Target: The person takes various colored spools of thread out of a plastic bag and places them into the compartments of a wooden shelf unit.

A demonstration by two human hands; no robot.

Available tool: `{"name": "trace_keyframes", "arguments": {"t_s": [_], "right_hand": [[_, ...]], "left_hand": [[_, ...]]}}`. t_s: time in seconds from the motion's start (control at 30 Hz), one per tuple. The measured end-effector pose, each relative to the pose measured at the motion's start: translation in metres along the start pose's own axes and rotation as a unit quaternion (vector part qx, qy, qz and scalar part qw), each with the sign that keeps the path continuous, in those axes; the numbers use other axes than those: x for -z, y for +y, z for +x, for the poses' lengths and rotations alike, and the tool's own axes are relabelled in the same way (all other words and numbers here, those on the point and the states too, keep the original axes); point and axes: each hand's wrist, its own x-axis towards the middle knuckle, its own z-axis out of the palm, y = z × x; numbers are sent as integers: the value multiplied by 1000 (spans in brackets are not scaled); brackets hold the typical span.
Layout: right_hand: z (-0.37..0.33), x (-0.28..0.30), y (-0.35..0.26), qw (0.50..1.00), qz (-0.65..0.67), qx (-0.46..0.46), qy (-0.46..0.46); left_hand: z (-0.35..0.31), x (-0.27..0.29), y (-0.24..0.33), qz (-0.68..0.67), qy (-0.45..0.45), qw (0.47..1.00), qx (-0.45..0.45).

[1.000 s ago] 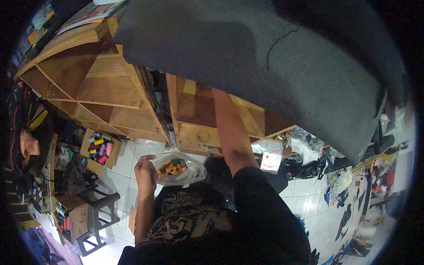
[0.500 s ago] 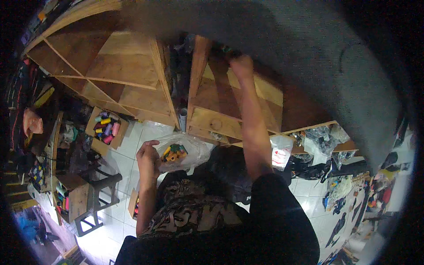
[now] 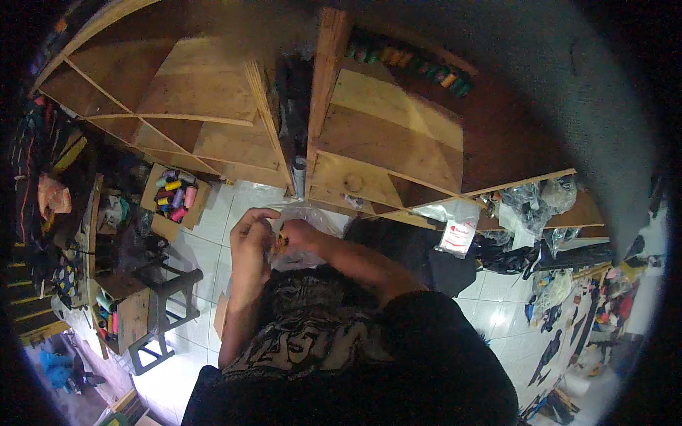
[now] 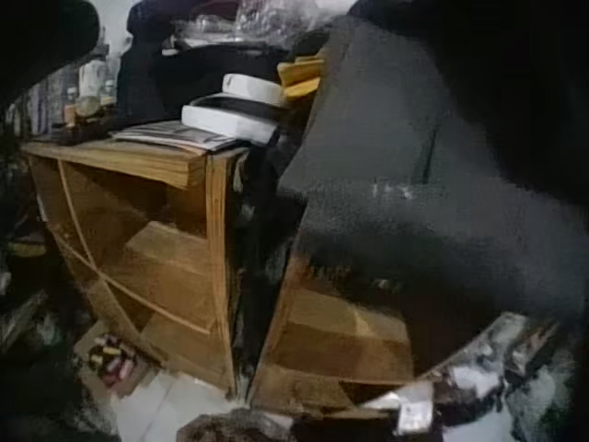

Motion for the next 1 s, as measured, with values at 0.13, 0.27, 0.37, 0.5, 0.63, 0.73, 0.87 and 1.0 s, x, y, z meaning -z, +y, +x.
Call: {"name": "trace_keyframes", "arguments": {"t_s": [0.13,0.27,0.37,0.5,0.63,0.73,0.87,1.0], "right_hand": [[0,-23,21,1000,-8,-9,-18],[-5,-34,20,1000,7,-11,-26],[-8,-41,18,999,13,-12,-31],[-12,-51,15,999,19,-13,-37],[-16,-57,14,999,27,-16,-37],[-17,-59,13,999,37,-16,-38],[-14,-57,13,998,43,-15,-38],[-16,-54,19,997,57,-20,-37]], "left_hand": [[-3,-16,0,45,-50,998,-19],[-7,-12,-4,16,-70,997,0],[-11,-12,-7,13,-73,997,12],[-9,-17,-6,15,-87,996,7],[-9,-21,-2,20,-101,995,-6],[-13,-25,4,10,-107,994,18],[-16,-26,0,40,-111,993,0],[-15,-25,1,43,-117,992,6]]}}
